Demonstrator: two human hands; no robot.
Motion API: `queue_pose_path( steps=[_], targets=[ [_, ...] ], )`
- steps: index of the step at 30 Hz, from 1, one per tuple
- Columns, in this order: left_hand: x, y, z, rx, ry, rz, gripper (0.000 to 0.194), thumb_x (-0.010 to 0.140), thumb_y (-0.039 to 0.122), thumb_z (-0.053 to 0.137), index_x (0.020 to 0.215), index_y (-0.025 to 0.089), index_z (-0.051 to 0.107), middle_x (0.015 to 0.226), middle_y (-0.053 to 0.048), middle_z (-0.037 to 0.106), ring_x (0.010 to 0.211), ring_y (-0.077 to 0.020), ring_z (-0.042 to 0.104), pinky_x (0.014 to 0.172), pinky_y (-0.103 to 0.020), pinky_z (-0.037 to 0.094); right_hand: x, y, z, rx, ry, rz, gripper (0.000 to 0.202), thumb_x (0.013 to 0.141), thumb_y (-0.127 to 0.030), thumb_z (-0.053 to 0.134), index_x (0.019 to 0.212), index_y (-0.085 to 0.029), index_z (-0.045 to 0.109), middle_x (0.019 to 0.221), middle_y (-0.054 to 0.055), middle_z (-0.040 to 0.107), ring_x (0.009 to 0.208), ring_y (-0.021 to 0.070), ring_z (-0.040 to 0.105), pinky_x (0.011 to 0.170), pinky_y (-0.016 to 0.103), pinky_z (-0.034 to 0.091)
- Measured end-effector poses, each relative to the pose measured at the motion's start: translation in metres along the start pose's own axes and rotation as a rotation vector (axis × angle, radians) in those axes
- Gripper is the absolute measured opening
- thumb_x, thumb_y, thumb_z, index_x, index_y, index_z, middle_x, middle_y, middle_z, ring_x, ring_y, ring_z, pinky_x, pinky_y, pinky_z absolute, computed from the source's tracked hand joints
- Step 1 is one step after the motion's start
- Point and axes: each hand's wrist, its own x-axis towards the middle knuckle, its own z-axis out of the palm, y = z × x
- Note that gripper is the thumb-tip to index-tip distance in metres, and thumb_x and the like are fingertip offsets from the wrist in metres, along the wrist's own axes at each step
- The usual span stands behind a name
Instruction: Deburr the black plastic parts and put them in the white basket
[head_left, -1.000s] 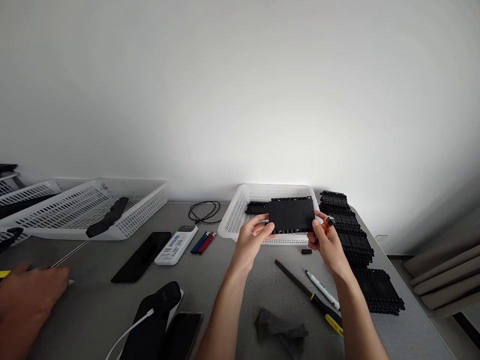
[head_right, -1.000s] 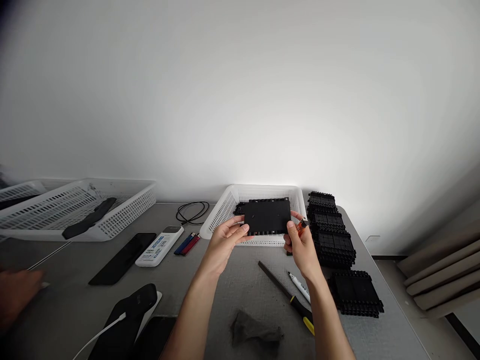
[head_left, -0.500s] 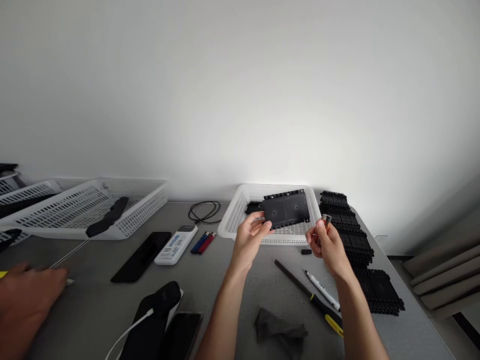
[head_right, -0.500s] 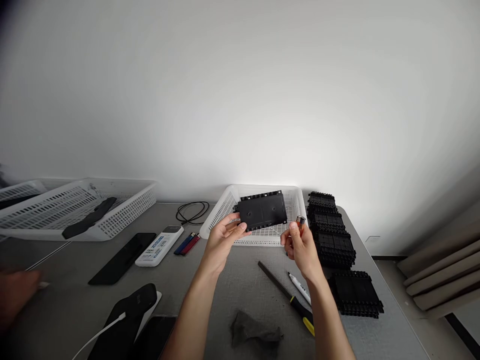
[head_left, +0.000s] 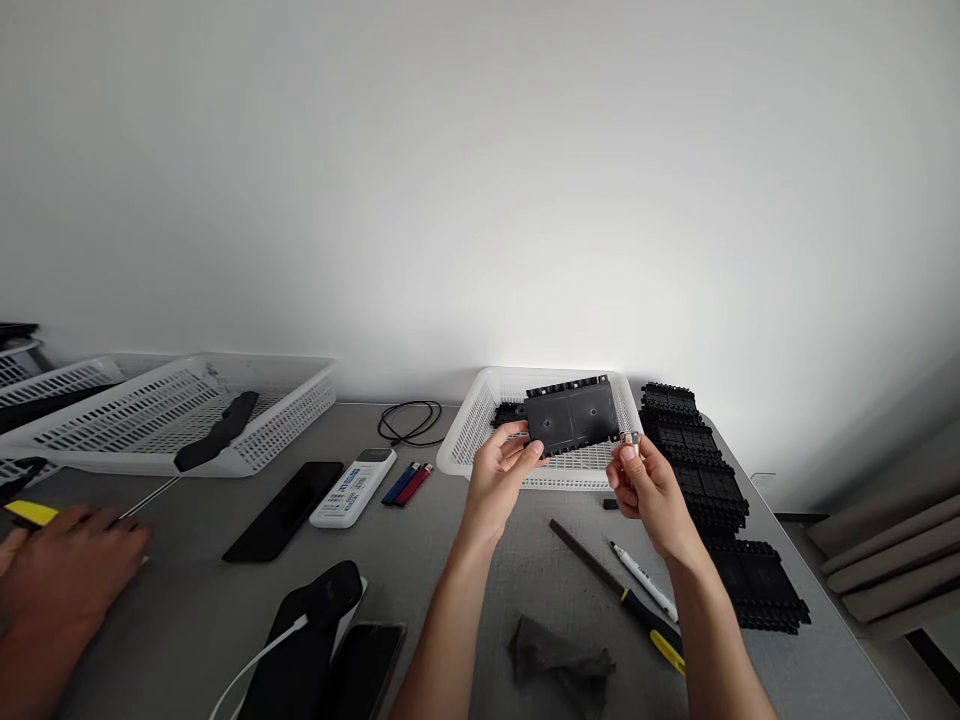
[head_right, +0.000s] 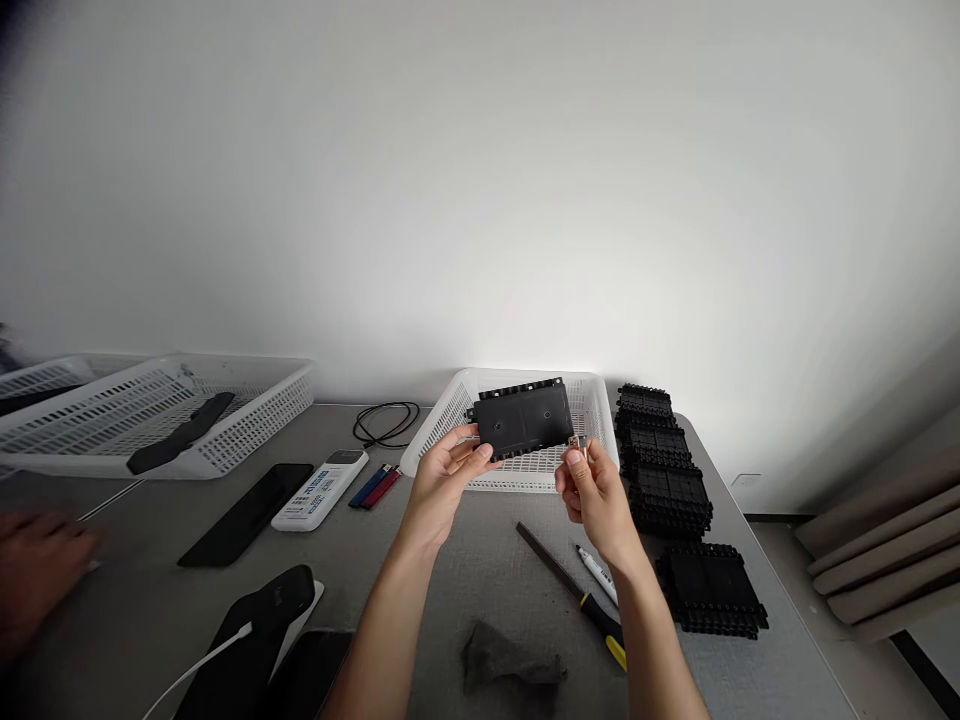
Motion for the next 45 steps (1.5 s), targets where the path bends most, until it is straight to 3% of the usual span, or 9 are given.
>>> queue_pose_path(
  steps=[8,13,18,23,28,35,41,45],
  targets=[
    [0.0,0.001,0.0,0.008,-0.001,0.005,0.042,0.073,0.045,0.077,0.103,0.018,0.063,0.108,-0.011,0.072,0.108,-0.0292,0.066,0.083,-0.039,0.059,0.0,0.001,0.0,0.071,0.023,0.063,0.036,0.088,-0.056,0.062,0.087,-0.023,0.049,0.062,-0.008,0.034,0.048,0.0059,0.02,0.04,0.018,0.015],
    [-0.001,0.003,0.001,0.009,0.018,-0.002,0.045,0.071,0.046,0.078,0.104,0.018,0.064,0.108,-0.012,0.072,0.107,-0.0302,0.067,0.084,-0.041,0.059,-0.002,-0.006,0.002,0.177,-0.008,0.13,0.037,0.086,-0.057,0.064,0.088,-0.021,0.055,0.066,-0.006,0.035,0.051,0.0067,0.024,0.042,0.019,0.017],
    [-0.001,0.003,0.002,0.006,0.023,-0.003,0.045,0.071,0.046,0.078,0.103,0.018,0.063,0.107,-0.012,0.073,0.106,-0.0301,0.067,0.085,-0.041,0.058,-0.003,-0.013,0.0,0.303,-0.089,0.169,0.032,0.085,-0.045,0.069,0.105,-0.021,0.062,0.074,-0.003,0.039,0.057,0.0088,0.03,0.047,0.021,0.025],
    [-0.002,0.003,0.002,-0.006,0.026,-0.008,0.046,0.071,0.046,0.078,0.103,0.018,0.063,0.108,-0.012,0.073,0.107,-0.0296,0.067,0.086,-0.041,0.058,-0.003,-0.011,-0.002,0.27,-0.045,0.145,0.033,0.084,-0.043,0.07,0.109,-0.023,0.063,0.078,-0.001,0.041,0.064,0.0117,0.037,0.053,0.024,0.032],
    [-0.001,0.003,0.002,-0.004,0.024,-0.001,0.045,0.071,0.047,0.078,0.102,0.018,0.063,0.107,-0.011,0.073,0.107,-0.0301,0.067,0.086,-0.042,0.058,0.0,-0.007,-0.005,0.188,0.027,0.084,0.036,0.085,-0.049,0.067,0.109,-0.022,0.062,0.075,-0.002,0.041,0.059,0.0108,0.034,0.05,0.024,0.029],
    [-0.002,0.003,-0.001,0.03,-0.015,0.006,0.043,0.075,0.046,0.075,0.107,0.019,0.064,0.113,-0.012,0.071,0.109,-0.0305,0.066,0.084,-0.04,0.059,0.007,0.002,-0.012,0.018,0.263,-0.031,0.036,0.084,-0.053,0.066,0.103,-0.023,0.059,0.067,-0.005,0.035,0.054,0.0099,0.029,0.047,0.023,0.027],
    [-0.004,0.007,0.0,0.028,-0.125,-0.044,0.045,0.073,0.043,0.077,0.108,0.018,0.063,0.106,-0.011,0.073,0.103,-0.0293,0.068,0.082,-0.04,0.06,0.01,0.01,-0.01,-0.162,0.274,-0.03,0.044,0.076,-0.057,0.073,0.071,-0.021,0.048,0.06,-0.007,0.028,0.052,0.0082,0.022,0.046,0.024,0.02],
    [-0.004,0.009,0.001,0.023,-0.122,-0.058,0.045,0.073,0.043,0.077,0.108,0.018,0.063,0.105,-0.011,0.074,0.102,-0.0291,0.068,0.08,-0.04,0.061,0.01,0.01,-0.009,-0.108,0.268,-0.014,0.047,0.077,-0.057,0.072,0.069,-0.022,0.041,0.058,-0.008,0.024,0.051,0.0079,0.019,0.046,0.025,0.017]
  ],
)
